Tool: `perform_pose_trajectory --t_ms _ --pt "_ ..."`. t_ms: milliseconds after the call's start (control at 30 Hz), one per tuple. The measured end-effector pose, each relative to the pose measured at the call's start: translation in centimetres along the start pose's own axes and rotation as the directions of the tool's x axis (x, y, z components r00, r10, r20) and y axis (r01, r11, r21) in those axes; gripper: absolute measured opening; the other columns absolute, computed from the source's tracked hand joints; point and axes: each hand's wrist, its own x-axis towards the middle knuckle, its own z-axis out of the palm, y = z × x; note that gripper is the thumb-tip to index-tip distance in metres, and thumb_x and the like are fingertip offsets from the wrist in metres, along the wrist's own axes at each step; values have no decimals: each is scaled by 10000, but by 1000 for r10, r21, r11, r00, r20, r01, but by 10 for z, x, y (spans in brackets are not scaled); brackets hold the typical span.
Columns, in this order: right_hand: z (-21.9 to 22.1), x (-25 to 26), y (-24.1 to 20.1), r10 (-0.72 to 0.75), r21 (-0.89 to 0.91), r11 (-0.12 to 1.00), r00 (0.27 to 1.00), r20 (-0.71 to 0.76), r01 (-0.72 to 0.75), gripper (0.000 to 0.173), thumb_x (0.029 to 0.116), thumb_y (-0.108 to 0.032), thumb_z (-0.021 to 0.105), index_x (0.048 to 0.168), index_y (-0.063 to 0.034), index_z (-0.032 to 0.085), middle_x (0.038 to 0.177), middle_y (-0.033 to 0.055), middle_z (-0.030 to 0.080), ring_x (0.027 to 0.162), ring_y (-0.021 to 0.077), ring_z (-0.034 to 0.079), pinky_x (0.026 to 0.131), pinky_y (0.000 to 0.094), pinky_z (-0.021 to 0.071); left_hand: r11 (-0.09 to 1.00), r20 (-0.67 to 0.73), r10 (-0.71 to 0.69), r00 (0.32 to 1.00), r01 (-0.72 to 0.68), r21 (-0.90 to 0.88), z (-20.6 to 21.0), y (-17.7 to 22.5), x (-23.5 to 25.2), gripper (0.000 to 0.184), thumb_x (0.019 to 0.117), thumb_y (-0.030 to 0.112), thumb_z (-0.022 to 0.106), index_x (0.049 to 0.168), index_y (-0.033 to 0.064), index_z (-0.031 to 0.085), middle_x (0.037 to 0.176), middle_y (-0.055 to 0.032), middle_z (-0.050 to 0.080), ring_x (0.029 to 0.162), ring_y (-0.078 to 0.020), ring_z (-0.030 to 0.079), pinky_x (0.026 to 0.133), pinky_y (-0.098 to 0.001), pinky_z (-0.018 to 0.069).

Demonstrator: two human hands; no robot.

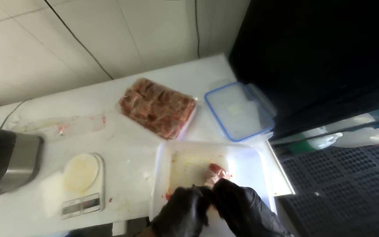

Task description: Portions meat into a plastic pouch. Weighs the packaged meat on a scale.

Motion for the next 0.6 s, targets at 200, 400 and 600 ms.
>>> perform_pose_trajectory --t_ms 200,400,600 --pt "-3 1 -9 73 394 919 989 -131 -15 93 942 -110 677 986 -43 631 731 -8 661 536 61 627 471 222 547 991 -317 134 939 -120 64 7 13 9 173 927 67 614 1040 9 732 823 -39 720 734 -85 678 722 -241 556" --pt "6 6 -8 139 622 783 976 -170 -3 62 936 -36 646 896 -56 604 654 -9 637 487 73 603 429 219 521 946 -266 95 959 -4 324 13 14 23 207 959 122 575 1037 2 725 895 -134 718 842 -255 706 796 -408 569" --pt "6 2 -11 218 805 589 972 -82 -65 99 975 14 574 903 -48 600 684 0 649 507 72 618 436 219 539 831 347 -41 937 -161 533 -40 39 32 294 1024 212 545 1156 -33 639 1091 -217 666 1064 -365 643 916 -531 499"
